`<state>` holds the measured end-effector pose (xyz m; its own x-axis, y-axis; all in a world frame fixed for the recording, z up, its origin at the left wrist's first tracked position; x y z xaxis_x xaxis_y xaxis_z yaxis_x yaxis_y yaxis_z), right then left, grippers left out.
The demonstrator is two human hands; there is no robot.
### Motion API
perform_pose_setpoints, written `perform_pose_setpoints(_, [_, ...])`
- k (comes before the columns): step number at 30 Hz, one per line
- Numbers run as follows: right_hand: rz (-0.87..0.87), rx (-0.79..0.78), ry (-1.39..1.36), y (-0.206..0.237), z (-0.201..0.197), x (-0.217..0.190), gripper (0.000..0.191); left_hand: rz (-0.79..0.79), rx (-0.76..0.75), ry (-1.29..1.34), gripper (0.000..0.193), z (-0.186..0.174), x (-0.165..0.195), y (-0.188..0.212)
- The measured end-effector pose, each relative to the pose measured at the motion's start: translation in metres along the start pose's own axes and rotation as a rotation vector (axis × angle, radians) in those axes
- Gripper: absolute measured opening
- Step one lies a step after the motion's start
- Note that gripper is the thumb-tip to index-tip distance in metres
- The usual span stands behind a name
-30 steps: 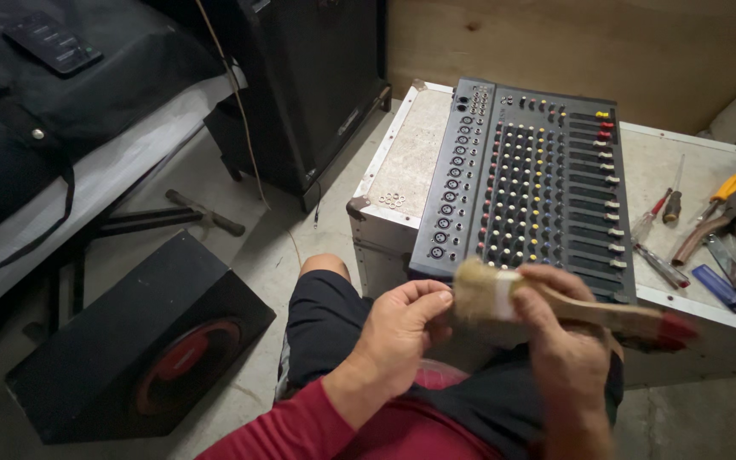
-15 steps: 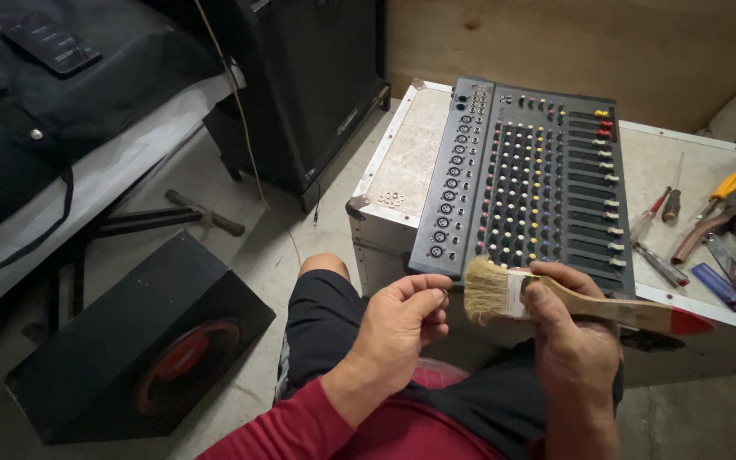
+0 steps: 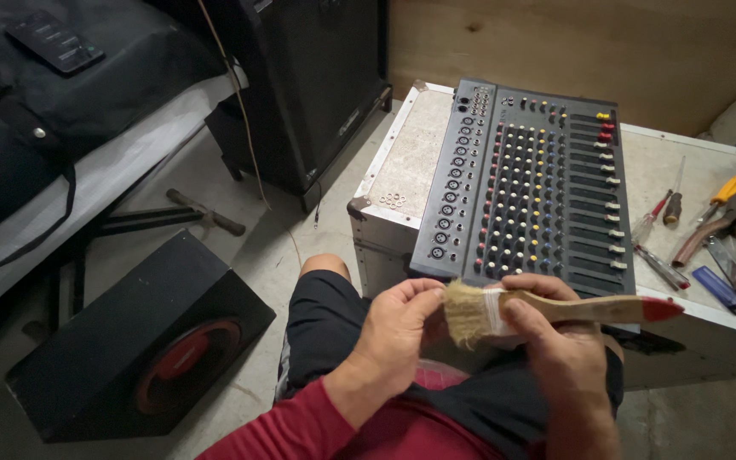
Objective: The person cleans an audio mixing console with a wide bristle brush, sweeping dust from the faders, knobs and input jack panel. They periodically brush debris off the brush, reposition the console, and continue brushing different sections of the board.
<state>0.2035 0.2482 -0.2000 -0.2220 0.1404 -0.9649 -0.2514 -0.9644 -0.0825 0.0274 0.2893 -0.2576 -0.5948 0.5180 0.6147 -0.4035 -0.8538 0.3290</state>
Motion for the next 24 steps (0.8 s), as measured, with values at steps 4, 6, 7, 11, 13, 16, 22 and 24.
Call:
perform_pose_setpoints(4, [-0.257, 0.205, 0.260, 0.007, -0.001, -0.019, 0.026, -0.001, 0.041, -0.177, 0.015, -0.001, -0.004, 0.002])
perform_pose_setpoints(6, [-0.242, 0.301, 0.271, 0.009, -0.008, -0.020, 0.026, 0.001, 0.022, -0.138, 0.014, -0.001, -0.004, 0.002])
perform_pose_setpoints(7, [-0.210, 0.278, 0.165, 0.008, -0.009, -0.018, 0.025, 0.005, 0.026, -0.127, 0.014, -0.002, -0.003, 0.002])
perform_pose_setpoints(11, [-0.048, 0.181, -0.139, 0.002, -0.014, -0.009, 0.024, 0.002, 0.062, -0.103, 0.012, -0.006, 0.000, -0.001])
perform_pose_setpoints(13, [0.019, 0.122, -0.170, 0.000, -0.012, -0.003, 0.024, -0.004, 0.052, -0.095, 0.012, -0.005, -0.001, -0.002])
perform_pose_setpoints(16, [-0.003, 0.105, -0.064, -0.001, -0.007, 0.000, 0.025, 0.003, 0.008, -0.113, 0.011, 0.000, -0.003, 0.000])
perform_pose_setpoints(22, [-0.174, 0.268, -0.012, 0.001, -0.014, -0.011, 0.023, 0.011, 0.059, -0.156, 0.008, -0.004, 0.002, 0.002])
perform_pose_setpoints(24, [-0.146, 0.239, -0.113, -0.001, -0.014, -0.012, 0.024, 0.012, 0.074, -0.157, 0.008, -0.003, 0.004, 0.001])
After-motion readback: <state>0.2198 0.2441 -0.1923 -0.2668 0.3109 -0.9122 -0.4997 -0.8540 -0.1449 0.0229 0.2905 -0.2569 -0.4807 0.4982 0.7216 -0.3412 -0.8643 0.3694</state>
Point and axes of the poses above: each hand's wrist, its own y-axis away from the middle knuckle, its own z-axis out of the palm, x = y × z, the point moved 7 cm from there along -y, towards the middle knuckle, and after that the axes turned 1 degree about -y, right-handed, at the moved point
